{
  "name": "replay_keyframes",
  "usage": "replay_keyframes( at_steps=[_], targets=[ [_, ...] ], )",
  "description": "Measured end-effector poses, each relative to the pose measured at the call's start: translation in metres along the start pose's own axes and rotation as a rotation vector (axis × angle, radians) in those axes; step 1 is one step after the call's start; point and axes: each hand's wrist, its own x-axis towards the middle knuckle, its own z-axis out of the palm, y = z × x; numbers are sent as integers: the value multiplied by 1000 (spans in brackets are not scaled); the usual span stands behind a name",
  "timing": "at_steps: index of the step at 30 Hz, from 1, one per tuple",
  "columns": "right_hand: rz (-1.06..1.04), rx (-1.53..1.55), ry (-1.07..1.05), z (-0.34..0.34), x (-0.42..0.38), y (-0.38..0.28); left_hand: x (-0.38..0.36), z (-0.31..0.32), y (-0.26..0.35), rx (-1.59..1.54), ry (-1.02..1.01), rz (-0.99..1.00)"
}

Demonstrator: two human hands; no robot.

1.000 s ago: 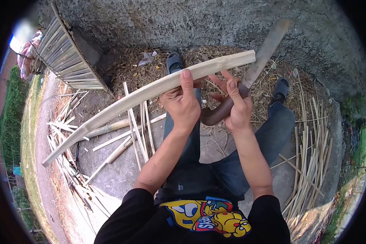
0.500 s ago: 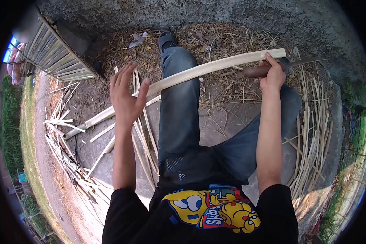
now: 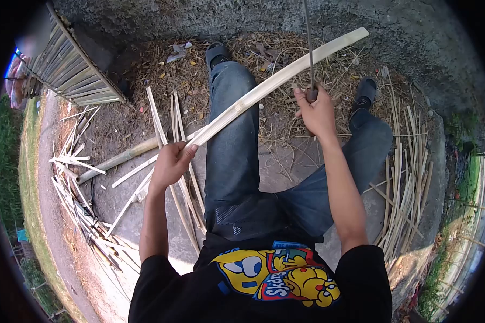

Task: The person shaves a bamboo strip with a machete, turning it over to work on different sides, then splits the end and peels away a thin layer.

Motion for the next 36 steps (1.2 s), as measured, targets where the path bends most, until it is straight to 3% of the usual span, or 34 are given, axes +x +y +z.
replay_keyframes(
  at_steps=[1,3,9,11,14,16,17,18,21,27,28,29,30,32,33,34,36],
  targets=[
    [-100,-257,-70,7,-6,-10,1,6,6,-14,1,0],
    [-138,-331,-252,25,-20,-25,0,10,12,29,32,-8],
    [-378,-563,-329,53,-44,-30,-10,18,9,-10,53,-59],
    [-555,-563,-287,42,-21,-14,-14,18,4,-75,17,-113],
    [-588,-680,-299,28,0,-18,-9,14,2,-11,24,-109],
    [-453,-704,-144,12,28,-11,-18,-1,-6,14,8,-110],
    [-201,-630,-134,-6,49,-11,-27,-8,-10,42,-8,-122],
    [-103,-594,-61,-25,73,-1,-37,-14,-12,18,-11,-174],
    [-84,-626,-97,-35,84,16,-36,-4,-2,85,-3,-117],
    [-513,-644,-374,29,-18,-26,-26,3,-4,-59,-84,-149],
    [-675,-685,-247,26,-4,-9,-29,-5,-15,-111,-113,-179],
    [-633,-700,-193,12,18,7,-39,-17,-31,-94,-124,-201],
    [-344,-721,-180,-14,44,6,-57,-35,-48,-155,-158,-255],
    [-18,-635,-96,-79,116,40,-70,-41,-44,-189,-222,-263],
    [-99,-786,-7,-82,119,43,-73,-33,-28,-156,-260,-226],
    [16,-900,-67,-91,122,30,-65,-32,-19,-197,-273,-218],
    [-21,-859,-20,-90,121,21,-55,-40,-21,-161,-246,-237]
  ],
)
